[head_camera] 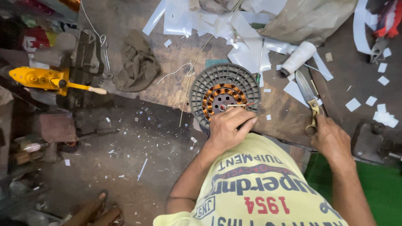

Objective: The person works on a motor stator, using a small wooden stick to adjust or insert material into the copper windings. They then use scissors to trim excess material from the windings.

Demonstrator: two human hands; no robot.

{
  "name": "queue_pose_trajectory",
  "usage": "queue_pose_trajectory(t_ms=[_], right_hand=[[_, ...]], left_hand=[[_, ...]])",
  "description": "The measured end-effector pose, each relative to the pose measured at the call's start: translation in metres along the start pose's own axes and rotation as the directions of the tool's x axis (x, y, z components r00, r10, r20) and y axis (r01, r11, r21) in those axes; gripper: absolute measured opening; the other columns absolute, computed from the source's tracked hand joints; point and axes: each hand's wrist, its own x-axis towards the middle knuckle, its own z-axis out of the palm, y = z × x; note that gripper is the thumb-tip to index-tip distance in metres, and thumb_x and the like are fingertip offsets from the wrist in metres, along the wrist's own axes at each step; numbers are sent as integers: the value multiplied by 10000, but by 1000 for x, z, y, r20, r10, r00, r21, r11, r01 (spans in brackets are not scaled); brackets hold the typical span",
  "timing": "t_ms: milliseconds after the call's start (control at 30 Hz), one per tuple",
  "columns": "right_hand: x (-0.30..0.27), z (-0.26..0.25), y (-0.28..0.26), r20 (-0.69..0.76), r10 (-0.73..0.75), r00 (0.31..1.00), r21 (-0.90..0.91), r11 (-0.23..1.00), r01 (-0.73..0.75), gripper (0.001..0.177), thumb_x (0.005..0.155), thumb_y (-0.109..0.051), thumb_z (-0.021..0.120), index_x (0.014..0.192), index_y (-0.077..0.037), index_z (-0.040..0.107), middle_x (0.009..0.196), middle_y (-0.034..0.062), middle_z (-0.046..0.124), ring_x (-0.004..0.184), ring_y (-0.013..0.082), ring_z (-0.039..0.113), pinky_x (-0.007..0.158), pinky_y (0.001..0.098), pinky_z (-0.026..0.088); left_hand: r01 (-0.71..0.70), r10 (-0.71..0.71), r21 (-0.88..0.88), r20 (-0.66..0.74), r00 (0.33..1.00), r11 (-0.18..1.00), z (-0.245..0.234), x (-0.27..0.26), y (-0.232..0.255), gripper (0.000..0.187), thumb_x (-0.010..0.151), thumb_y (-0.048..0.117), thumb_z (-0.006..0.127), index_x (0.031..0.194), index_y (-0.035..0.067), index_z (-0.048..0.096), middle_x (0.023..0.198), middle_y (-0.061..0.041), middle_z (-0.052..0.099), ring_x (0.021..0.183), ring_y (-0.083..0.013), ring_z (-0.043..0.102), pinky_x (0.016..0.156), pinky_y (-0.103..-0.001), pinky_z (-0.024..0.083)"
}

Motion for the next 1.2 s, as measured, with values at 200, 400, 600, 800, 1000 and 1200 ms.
queue_pose_trajectory(t_ms=[200, 400, 600, 800, 1000, 1200], right_hand=[[-4, 50, 57, 59, 206, 977, 408, 888, -212, 455, 891, -311, 778, 1174, 28, 667, 920, 223, 732, 790, 361, 736, 760, 450, 563], [-28, 69, 52, 116, 133, 984, 613, 770, -177, 510, 811, -429, 808, 1098, -13, 750, 707, 156, 694, 583, 250, 638, 570, 393, 511], [-24, 48, -32, -380, -379, 844, 370, 774, 514, 677, 549, -629, 809, 926, -75, 716, 688, 80, 649, 580, 222, 601, 616, 391, 475], [6, 17, -93, -487, -428, 762, 337, 712, 616, 797, 515, -750, 788, 848, -36, 667, 589, 77, 520, 511, 274, 514, 571, 419, 415], [12, 34, -90, -540, -456, 708, 337, 654, 678, 709, 626, -691, 805, 825, -26, 660, 548, 67, 474, 486, 271, 502, 533, 413, 393], [5, 64, -66, -529, -420, 738, 433, 614, 660, 556, 670, -537, 861, 762, -47, 614, 532, 53, 449, 460, 239, 489, 523, 406, 398]], left_hand=[[23, -23, -42, 3, 1000, 999, 1, 7, 2, 93, 908, 144, 745, 981, 87, 755, 924, -50, 745, 819, -209, 743, 711, -323, 577], [40, -39, -67, 17, 999, 997, -1, 7, 0, 86, 918, 141, 748, 985, 88, 753, 927, -54, 742, 841, -215, 749, 732, -323, 581], [90, -81, -115, 82, 993, 989, 0, 0, -3, 117, 918, 152, 726, 1015, 95, 757, 920, -53, 742, 792, -202, 736, 690, -321, 564], [73, -61, -102, 109, 992, 992, -4, -2, -6, 160, 874, 166, 731, 1028, 128, 755, 915, -38, 710, 843, -233, 721, 737, -360, 552], [83, -72, -97, 110, 991, 992, -4, -3, -8, 186, 831, 177, 750, 1013, 146, 772, 900, -24, 707, 823, -235, 715, 717, -353, 540], [33, -25, -133, 65, 998, 991, -5, -4, -6, 98, 895, 169, 730, 967, 102, 736, 878, -41, 719, 784, -215, 717, 687, -334, 545]])
